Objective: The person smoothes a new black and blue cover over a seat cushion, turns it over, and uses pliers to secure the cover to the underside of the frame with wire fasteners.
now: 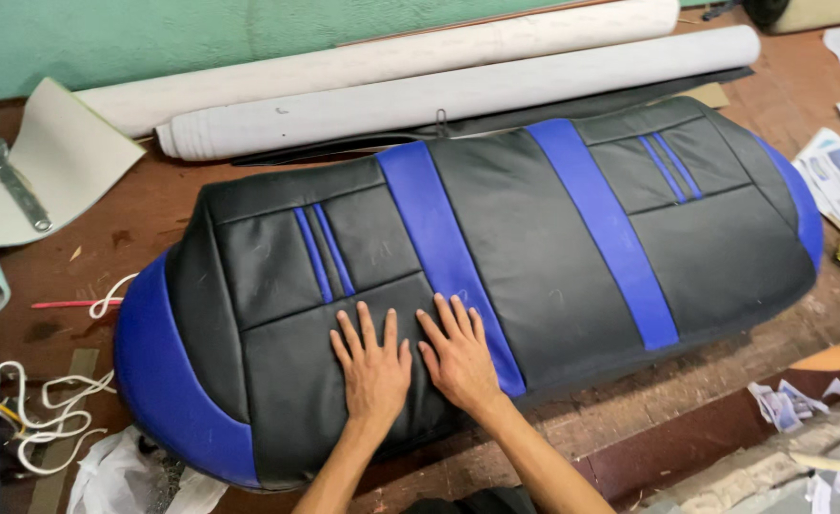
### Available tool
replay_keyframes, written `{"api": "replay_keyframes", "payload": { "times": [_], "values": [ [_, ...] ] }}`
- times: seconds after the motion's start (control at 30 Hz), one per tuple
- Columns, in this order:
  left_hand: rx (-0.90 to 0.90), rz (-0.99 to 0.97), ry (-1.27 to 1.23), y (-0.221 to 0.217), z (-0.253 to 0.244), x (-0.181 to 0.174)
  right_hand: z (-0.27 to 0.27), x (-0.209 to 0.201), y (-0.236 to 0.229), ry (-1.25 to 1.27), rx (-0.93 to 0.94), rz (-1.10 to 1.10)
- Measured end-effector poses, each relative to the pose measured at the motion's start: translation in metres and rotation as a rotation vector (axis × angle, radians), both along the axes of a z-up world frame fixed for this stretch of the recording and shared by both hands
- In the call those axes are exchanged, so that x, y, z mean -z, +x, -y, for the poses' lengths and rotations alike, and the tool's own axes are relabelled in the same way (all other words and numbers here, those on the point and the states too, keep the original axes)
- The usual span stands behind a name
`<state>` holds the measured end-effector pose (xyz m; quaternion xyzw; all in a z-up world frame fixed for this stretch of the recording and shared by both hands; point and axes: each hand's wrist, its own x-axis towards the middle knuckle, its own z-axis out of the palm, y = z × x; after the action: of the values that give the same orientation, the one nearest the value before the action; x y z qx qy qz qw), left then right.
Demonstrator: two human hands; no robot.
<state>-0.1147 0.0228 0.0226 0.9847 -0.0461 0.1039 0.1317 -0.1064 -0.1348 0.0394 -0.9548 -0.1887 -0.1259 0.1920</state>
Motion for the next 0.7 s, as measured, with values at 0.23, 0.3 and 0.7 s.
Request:
{"api": "replay_keyframes", "payload": {
  "times": [0.23,0.3,0.7],
  "values": [
    [0.003,0.059,0.031,-0.001,-0.001,0.007,0.001,0.011,-0.009,0.068,0.041,0.05],
    [0.008,0.071,0.035,-0.003,0.0,0.009,0.003,0.013,-0.01,0.111,0.031,0.075],
    [-0.02,0.082,0.03,-0.004,-0.001,0.013,0.007,0.015,-0.009,0.15,0.014,0.07]
  ]
}}
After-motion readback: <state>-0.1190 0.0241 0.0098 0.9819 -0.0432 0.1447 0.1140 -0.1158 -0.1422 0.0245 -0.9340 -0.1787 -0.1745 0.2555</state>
